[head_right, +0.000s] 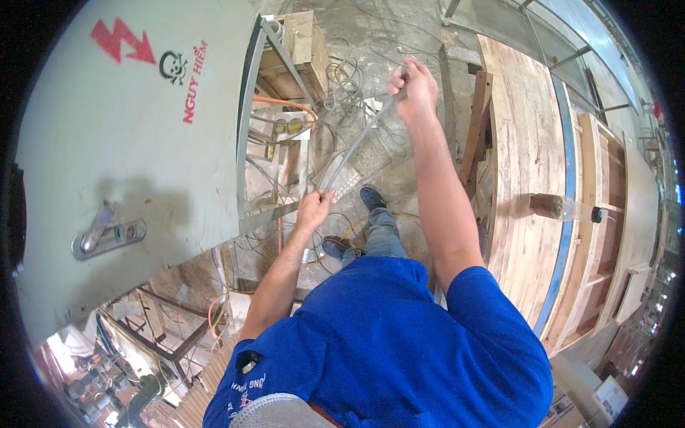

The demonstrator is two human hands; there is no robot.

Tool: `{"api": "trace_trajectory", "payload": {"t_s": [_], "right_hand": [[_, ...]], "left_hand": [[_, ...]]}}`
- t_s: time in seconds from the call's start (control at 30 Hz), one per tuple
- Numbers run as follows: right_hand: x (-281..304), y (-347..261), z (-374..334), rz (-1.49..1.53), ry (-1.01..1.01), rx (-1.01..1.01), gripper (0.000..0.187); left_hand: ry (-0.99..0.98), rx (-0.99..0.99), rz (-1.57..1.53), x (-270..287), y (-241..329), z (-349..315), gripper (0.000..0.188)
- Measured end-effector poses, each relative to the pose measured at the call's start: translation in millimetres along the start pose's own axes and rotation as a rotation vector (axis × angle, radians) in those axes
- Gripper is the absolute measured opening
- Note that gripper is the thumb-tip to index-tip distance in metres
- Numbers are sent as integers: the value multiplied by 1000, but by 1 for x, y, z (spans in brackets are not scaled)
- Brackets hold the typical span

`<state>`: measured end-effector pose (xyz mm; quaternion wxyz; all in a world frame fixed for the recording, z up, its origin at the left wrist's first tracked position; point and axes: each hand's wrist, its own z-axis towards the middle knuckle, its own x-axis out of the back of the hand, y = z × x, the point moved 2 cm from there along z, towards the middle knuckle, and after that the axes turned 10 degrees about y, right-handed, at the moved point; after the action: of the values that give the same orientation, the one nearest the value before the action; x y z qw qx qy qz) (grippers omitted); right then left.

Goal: The person handles electrical wires and plugs, repeatedly plugging and unplugging a power strip and connecting cables to a machine's control panel. The worker also moves a metal rack and adjusts the position of the power strip on the floor.

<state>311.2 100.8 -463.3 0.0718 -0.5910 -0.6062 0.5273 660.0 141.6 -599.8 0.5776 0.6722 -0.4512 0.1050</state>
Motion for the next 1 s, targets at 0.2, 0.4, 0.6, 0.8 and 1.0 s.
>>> {"api": "trace_trajectory", "payload": {"t_s": [0.2, 0.4, 0.6, 0.8, 1.0], "right_hand": [[139, 125, -13, -736, 317, -55, 93], [216, 248, -98, -1211, -282, 155, 40], [294, 295, -28, -1614, 41, 131, 26], [296, 319, 76, -937, 345, -275, 23], [302, 341, 221, -1155, 260, 236, 23]], "left_hand": [[-92, 333, -444, -17, 37, 20, 57], [-256, 764, -1022, -10, 66, 26, 55], [-362, 900, -1410, -4, 50, -18, 56], [-172, 1024, -1450, -39, -26, -24, 50], [-81, 1282, -1037, -102, -134, 7, 50]]}}
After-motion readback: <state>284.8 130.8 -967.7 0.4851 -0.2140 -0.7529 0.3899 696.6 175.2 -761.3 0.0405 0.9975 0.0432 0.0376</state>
